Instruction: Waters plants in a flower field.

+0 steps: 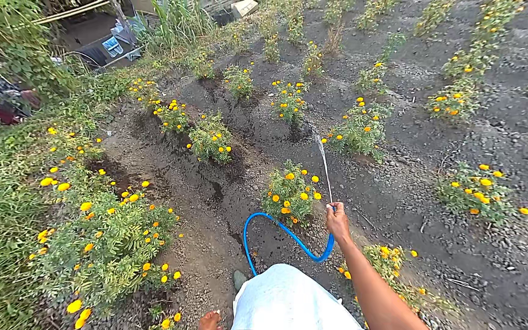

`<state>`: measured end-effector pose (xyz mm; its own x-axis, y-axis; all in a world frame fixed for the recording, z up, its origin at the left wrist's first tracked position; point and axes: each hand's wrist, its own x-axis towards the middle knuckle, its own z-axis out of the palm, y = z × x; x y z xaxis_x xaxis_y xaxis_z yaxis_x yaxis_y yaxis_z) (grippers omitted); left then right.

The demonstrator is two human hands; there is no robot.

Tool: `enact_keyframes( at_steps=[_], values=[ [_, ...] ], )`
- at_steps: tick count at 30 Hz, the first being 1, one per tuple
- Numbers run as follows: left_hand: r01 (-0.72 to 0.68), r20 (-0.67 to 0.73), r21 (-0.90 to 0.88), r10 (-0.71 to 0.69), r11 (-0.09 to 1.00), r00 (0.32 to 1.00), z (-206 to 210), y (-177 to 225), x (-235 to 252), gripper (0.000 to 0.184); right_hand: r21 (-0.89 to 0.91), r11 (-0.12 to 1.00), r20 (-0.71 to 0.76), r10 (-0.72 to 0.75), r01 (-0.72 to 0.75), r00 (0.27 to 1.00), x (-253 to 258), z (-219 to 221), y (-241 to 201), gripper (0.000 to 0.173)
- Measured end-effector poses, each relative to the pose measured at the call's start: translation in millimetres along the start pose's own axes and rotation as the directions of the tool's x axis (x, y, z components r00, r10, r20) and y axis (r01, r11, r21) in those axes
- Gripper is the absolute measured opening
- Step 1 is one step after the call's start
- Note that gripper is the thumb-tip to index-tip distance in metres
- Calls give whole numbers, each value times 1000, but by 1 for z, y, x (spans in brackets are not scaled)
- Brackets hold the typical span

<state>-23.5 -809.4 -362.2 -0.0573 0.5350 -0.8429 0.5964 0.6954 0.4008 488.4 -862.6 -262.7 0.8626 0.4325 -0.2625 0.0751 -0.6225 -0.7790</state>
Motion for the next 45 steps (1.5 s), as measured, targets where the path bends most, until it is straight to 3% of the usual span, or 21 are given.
enact_keyframes(
  at_steps=[45],
  values=[
    [-23,28,29,22,999,999,3,4,0,37,-22,999,23,38,-37,999,-12,-6,16,32]
  ],
)
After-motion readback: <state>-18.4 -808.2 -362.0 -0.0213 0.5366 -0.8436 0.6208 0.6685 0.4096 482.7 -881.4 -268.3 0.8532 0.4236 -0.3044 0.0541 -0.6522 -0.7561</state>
